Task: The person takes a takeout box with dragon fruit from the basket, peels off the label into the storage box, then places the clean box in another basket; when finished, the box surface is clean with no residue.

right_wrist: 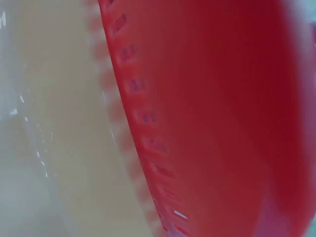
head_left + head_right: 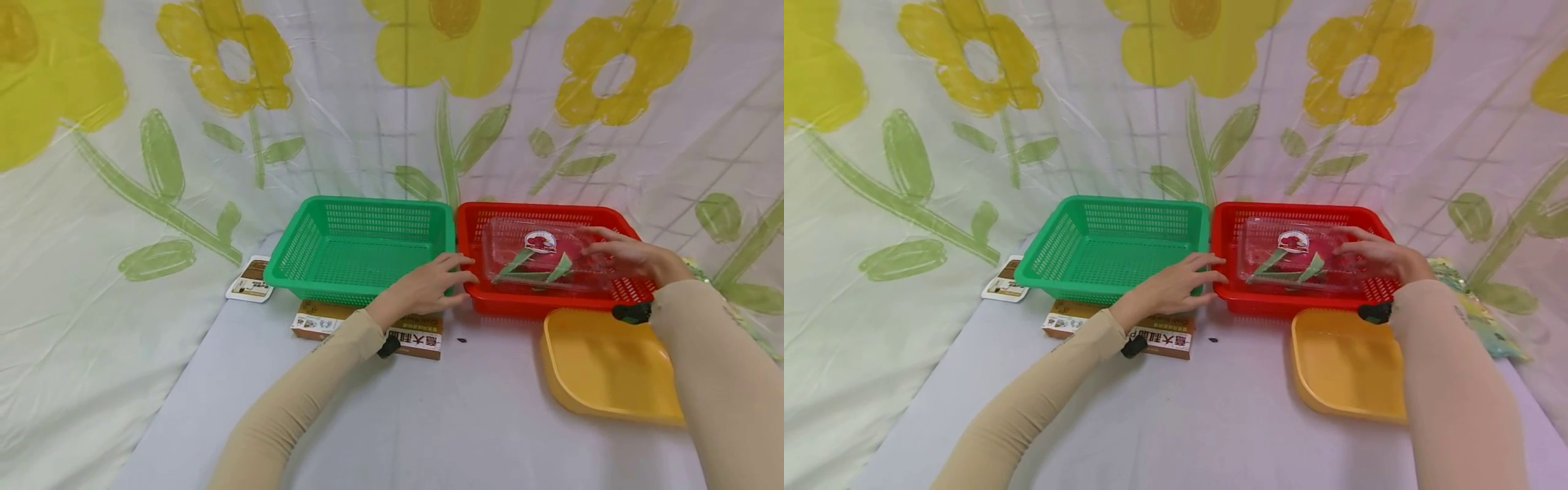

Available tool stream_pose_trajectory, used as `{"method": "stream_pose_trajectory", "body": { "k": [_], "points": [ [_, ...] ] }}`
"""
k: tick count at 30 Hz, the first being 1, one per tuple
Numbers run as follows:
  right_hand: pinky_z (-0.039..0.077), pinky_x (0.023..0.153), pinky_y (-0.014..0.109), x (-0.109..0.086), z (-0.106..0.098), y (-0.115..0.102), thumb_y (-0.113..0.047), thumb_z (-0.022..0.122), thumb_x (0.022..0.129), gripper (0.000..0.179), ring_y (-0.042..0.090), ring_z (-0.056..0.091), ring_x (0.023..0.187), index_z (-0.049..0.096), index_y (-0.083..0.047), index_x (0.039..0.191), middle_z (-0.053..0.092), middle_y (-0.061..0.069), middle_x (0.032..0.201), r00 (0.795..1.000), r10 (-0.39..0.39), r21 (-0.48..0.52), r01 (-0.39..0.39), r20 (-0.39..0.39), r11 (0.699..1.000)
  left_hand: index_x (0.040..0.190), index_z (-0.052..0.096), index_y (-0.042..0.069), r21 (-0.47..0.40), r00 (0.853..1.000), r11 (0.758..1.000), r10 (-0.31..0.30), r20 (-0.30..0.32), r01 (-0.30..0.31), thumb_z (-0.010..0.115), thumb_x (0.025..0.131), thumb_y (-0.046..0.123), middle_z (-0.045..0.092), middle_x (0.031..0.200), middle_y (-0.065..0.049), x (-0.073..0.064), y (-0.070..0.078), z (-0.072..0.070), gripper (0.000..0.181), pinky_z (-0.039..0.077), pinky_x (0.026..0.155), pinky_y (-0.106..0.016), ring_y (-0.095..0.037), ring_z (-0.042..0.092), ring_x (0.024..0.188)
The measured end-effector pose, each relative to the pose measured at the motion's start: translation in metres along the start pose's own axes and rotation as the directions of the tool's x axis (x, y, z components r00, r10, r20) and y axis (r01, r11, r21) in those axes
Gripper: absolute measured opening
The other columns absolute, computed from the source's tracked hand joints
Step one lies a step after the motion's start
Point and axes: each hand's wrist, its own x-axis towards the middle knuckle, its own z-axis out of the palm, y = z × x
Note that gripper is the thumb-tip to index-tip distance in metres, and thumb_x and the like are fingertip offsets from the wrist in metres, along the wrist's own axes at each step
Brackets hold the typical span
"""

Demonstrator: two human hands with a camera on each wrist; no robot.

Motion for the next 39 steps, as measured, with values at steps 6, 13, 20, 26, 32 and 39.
{"method": "stream_pose_trajectory", "body": {
  "k": [6, 13, 20, 26, 32, 39],
  "points": [
    [0.053, 0.092, 0.038, 0.003, 0.0, 0.001, -0.033, 0.051, 0.102, 0.078, 0.02, 0.048, 0.11, -0.001, -0.017, 0.159, 0.026, 0.014, 0.142, 1.0, 0.019, -0.035, -0.019, -0.005, 0.999, 0.133, 0.058, 0.023, 0.005, 1.0, 1.0, 0.003, -0.002, -0.003, 0.056, 0.099, 0.032, 0.04, 0.151, -0.006, 0.001, 0.0, 0.001, 0.036, 0.043, 0.104, -0.03, -0.022, 0.033, 0.138],
    [0.052, 0.092, 0.036, 0.014, 0.005, 0.003, -0.037, 0.048, 0.103, 0.086, 0.029, 0.036, 0.122, -0.018, -0.02, 0.155, 0.018, 0.018, 0.146, 0.999, 0.033, -0.014, -0.033, 0.026, 0.999, 0.134, 0.059, 0.022, -0.006, 1.0, 1.0, 0.004, 0.002, -0.004, 0.057, 0.099, 0.032, 0.041, 0.151, -0.006, 0.0, 0.002, 0.0, 0.036, 0.044, 0.104, -0.031, -0.022, 0.033, 0.138],
    [0.052, 0.09, 0.035, 0.013, 0.006, 0.003, -0.037, 0.053, 0.101, 0.09, 0.043, 0.023, 0.132, -0.016, -0.019, 0.156, 0.01, 0.025, 0.151, 1.0, 0.008, -0.083, -0.008, -0.001, 0.997, 0.134, 0.059, 0.022, 0.013, 1.0, 1.0, -0.004, 0.004, 0.004, 0.056, 0.099, 0.033, 0.04, 0.151, -0.005, 0.0, 0.002, 0.0, 0.037, 0.043, 0.104, -0.029, -0.022, 0.033, 0.139],
    [0.054, 0.087, 0.034, 0.008, 0.002, -0.007, -0.036, 0.056, 0.1, 0.087, 0.037, 0.04, 0.12, -0.005, -0.01, 0.157, 0.022, 0.027, 0.145, 0.999, -0.016, -0.184, 0.01, -0.03, 0.983, 0.134, 0.058, 0.023, 0.013, 1.0, 1.0, -0.006, 0.009, 0.006, 0.056, 0.099, 0.034, 0.04, 0.151, -0.005, 0.0, 0.001, 0.0, 0.037, 0.043, 0.105, -0.029, -0.022, 0.032, 0.139],
    [0.054, 0.085, 0.03, 0.008, 0.0, -0.014, -0.031, 0.049, 0.104, 0.077, 0.02, 0.051, 0.105, -0.002, -0.006, 0.156, 0.03, 0.021, 0.139, 0.999, -0.023, -0.182, 0.018, -0.026, 0.983, 0.135, 0.057, 0.024, 0.022, 1.0, 1.0, -0.007, 0.023, 0.006, 0.054, 0.1, 0.034, 0.038, 0.152, -0.004, 0.001, 0.001, 0.002, 0.037, 0.041, 0.106, -0.029, -0.021, 0.031, 0.14],
    [0.055, 0.088, 0.033, 0.009, 0.001, -0.024, -0.031, 0.048, 0.104, 0.066, 0.018, 0.054, 0.102, 0.01, -0.016, 0.156, 0.041, 0.009, 0.129, 0.996, -0.06, -0.075, 0.055, -0.061, 0.996, 0.134, 0.058, 0.025, 0.022, 1.0, 1.0, -0.018, 0.021, 0.018, 0.056, 0.099, 0.034, 0.038, 0.152, -0.004, 0.001, 0.001, 0.002, 0.036, 0.041, 0.106, -0.029, -0.021, 0.031, 0.14]
  ]
}}
